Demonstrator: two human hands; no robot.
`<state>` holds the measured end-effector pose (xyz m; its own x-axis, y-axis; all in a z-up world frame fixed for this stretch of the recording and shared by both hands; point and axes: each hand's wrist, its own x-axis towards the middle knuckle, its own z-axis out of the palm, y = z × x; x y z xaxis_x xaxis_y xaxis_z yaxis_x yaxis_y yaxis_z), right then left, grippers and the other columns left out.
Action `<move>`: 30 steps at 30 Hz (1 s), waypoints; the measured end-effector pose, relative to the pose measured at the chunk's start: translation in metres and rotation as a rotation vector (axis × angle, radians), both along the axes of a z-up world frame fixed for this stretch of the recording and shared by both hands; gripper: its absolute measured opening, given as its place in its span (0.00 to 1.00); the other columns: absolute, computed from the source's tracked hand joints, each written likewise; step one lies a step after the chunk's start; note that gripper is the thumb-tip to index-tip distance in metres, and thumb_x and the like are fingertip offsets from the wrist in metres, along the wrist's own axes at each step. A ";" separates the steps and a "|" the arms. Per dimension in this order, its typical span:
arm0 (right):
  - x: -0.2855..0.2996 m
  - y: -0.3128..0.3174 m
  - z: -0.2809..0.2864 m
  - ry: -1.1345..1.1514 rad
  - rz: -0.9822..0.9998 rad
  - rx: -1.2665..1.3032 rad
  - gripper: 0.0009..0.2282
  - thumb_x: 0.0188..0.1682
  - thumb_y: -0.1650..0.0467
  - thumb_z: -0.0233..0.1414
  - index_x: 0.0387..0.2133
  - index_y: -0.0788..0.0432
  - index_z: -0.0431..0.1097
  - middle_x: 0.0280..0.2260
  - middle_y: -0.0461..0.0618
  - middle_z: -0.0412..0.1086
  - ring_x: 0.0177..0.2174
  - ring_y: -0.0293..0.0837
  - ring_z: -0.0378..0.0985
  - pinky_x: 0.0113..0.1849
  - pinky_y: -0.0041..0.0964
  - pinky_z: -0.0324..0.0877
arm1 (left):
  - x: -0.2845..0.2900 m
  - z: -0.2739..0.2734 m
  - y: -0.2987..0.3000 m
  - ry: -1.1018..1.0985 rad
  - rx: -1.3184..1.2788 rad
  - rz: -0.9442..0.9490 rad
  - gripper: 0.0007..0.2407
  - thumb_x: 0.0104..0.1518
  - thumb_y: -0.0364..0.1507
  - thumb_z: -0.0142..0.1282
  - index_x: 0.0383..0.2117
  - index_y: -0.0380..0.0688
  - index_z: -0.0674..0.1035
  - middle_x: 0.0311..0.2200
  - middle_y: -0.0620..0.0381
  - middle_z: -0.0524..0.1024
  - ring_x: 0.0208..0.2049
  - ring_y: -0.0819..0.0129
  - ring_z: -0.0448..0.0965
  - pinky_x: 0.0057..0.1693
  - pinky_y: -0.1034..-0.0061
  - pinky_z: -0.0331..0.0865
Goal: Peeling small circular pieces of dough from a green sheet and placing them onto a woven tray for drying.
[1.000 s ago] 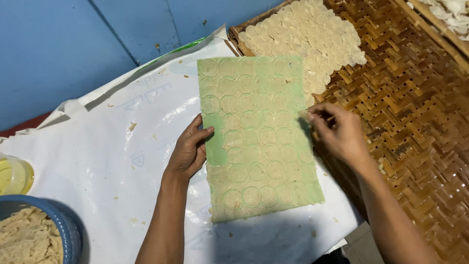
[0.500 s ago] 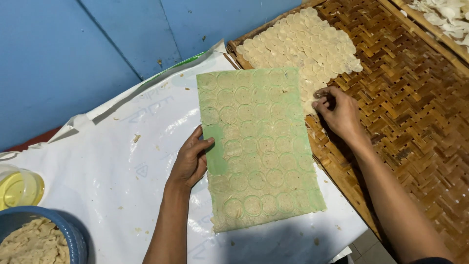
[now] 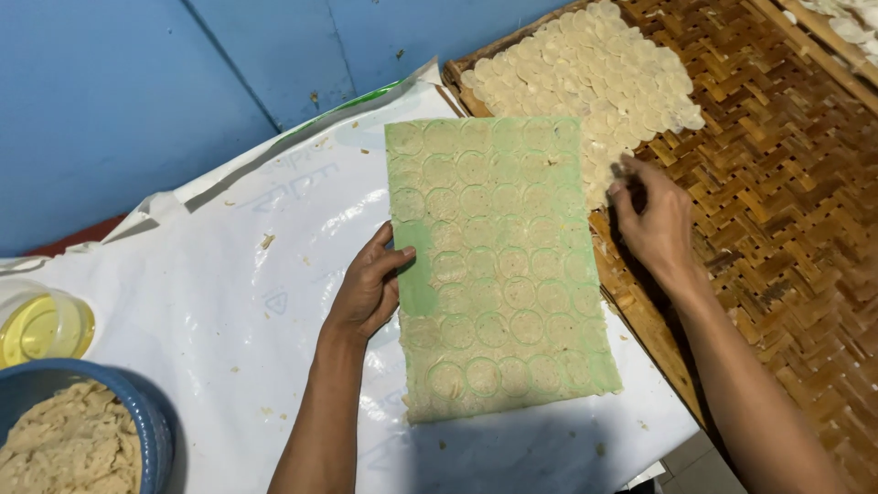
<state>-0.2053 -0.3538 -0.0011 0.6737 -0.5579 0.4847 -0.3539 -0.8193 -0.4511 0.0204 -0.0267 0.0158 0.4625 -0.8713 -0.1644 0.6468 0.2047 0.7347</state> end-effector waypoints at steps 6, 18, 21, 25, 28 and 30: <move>0.016 0.089 0.049 0.045 0.000 0.056 0.09 0.58 0.73 0.55 0.48 0.65 0.73 0.44 0.62 0.71 0.35 0.52 0.80 0.36 0.43 0.80 | 0.000 -0.003 0.003 0.009 0.007 0.008 0.25 0.60 0.22 0.51 0.66 0.31 0.61 0.51 0.44 0.75 0.48 0.66 0.78 0.55 0.74 0.73; 0.062 0.193 0.054 0.223 0.480 -0.121 0.14 0.50 0.70 0.56 0.48 0.62 0.75 0.37 0.56 0.70 0.36 0.52 0.73 0.35 0.45 0.72 | 0.002 -0.007 0.002 0.034 -0.045 -0.012 0.24 0.61 0.23 0.52 0.64 0.31 0.62 0.52 0.43 0.75 0.51 0.64 0.78 0.59 0.72 0.73; 0.064 0.196 0.058 0.178 0.475 -0.130 0.12 0.50 0.72 0.56 0.45 0.64 0.75 0.37 0.56 0.70 0.37 0.52 0.73 0.36 0.45 0.72 | 0.003 -0.004 0.002 0.036 -0.054 -0.031 0.24 0.61 0.23 0.52 0.64 0.32 0.63 0.52 0.44 0.74 0.51 0.64 0.78 0.59 0.71 0.73; 0.071 0.192 0.056 0.122 0.447 -0.046 0.08 0.49 0.73 0.57 0.39 0.66 0.73 0.38 0.57 0.69 0.38 0.55 0.73 0.39 0.47 0.72 | 0.001 -0.003 0.002 0.038 -0.075 -0.043 0.23 0.61 0.23 0.52 0.63 0.31 0.63 0.52 0.44 0.74 0.52 0.64 0.77 0.59 0.71 0.72; 0.073 0.192 0.053 0.112 0.433 0.003 0.06 0.48 0.73 0.57 0.35 0.67 0.72 0.37 0.59 0.69 0.39 0.58 0.73 0.39 0.49 0.71 | 0.002 -0.003 0.002 0.040 -0.080 -0.034 0.23 0.60 0.23 0.53 0.63 0.31 0.63 0.52 0.44 0.74 0.52 0.65 0.77 0.60 0.71 0.72; 0.072 0.192 0.047 0.151 0.414 0.044 0.07 0.50 0.73 0.56 0.36 0.66 0.71 0.37 0.58 0.70 0.39 0.58 0.73 0.40 0.49 0.71 | 0.001 -0.003 0.001 0.043 -0.068 -0.036 0.23 0.60 0.23 0.52 0.63 0.32 0.63 0.52 0.44 0.75 0.52 0.64 0.78 0.60 0.71 0.72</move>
<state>-0.1331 -0.1621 0.0458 0.9063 -0.2440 0.3451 -0.0648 -0.8871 -0.4571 0.0216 -0.0253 0.0132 0.4246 -0.8970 -0.1233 0.6850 0.2291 0.6916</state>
